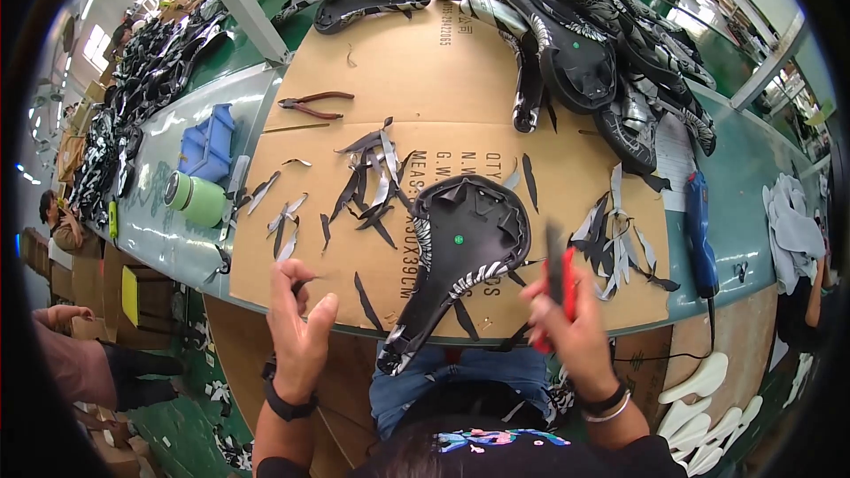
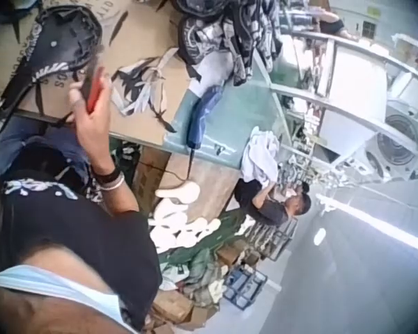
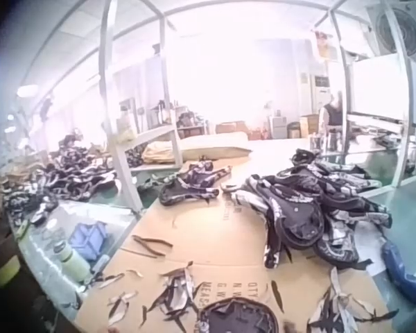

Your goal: The person picks up a bicycle saddle, trims excess material from its underside with a utility knife, and sets it aside, repeating the process for several more saddles.

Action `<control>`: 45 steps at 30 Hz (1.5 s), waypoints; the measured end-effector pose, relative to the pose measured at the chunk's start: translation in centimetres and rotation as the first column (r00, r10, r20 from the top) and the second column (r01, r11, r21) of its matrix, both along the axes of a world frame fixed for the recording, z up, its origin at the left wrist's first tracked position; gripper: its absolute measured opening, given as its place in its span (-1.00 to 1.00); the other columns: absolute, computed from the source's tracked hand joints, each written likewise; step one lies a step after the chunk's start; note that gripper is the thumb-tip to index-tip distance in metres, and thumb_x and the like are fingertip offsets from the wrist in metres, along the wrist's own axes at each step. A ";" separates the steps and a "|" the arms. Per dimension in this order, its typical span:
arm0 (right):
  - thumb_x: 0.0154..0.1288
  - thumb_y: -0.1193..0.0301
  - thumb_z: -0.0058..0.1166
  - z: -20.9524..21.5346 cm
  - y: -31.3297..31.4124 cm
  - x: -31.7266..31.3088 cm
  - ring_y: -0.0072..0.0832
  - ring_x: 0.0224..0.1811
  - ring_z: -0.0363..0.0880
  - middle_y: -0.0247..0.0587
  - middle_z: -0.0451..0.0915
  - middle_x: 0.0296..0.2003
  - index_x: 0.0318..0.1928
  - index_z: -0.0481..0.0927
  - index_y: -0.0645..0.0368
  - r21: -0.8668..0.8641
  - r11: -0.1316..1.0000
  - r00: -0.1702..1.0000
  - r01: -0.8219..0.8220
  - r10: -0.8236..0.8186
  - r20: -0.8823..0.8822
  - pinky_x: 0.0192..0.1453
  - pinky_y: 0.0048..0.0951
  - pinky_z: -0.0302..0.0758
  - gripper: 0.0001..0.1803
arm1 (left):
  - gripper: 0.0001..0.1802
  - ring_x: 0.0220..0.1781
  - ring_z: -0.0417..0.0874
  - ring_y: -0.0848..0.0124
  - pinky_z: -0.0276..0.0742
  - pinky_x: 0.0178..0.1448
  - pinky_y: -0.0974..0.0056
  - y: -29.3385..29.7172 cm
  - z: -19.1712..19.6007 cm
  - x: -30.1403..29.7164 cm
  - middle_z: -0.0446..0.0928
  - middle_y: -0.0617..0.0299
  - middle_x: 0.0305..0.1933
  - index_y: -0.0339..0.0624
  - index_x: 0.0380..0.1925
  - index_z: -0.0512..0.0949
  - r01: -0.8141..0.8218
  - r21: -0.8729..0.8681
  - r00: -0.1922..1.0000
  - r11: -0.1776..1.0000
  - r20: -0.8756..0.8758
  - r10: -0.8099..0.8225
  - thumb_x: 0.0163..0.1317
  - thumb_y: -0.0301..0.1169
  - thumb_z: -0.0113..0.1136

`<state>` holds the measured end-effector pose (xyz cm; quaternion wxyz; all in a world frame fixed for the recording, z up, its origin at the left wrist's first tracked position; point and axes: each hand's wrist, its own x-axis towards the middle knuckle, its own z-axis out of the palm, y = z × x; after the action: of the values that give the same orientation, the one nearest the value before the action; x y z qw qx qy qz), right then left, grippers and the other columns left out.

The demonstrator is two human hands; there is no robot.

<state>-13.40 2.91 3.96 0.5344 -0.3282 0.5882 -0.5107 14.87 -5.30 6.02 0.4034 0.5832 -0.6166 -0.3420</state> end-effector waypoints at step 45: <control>0.16 0.48 0.25 -3.2 5.0 2.0 -0.24 -0.68 0.41 -0.21 0.38 -0.53 0.42 0.22 -0.21 -0.004 0.860 0.413 -0.510 0.241 -0.878 -0.67 -0.27 0.36 -0.18 | -0.26 -0.05 0.46 0.28 0.16 0.13 0.16 -3.6 -3.6 -5.5 0.44 0.23 -0.20 -0.16 -0.06 0.48 0.787 0.009 0.539 0.617 0.478 -0.694 -0.26 -0.09 0.56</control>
<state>-11.41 7.92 0.73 0.2245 -0.7299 0.6065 -0.2214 9.34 -8.92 2.40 0.1285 0.2806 -0.9106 -0.2748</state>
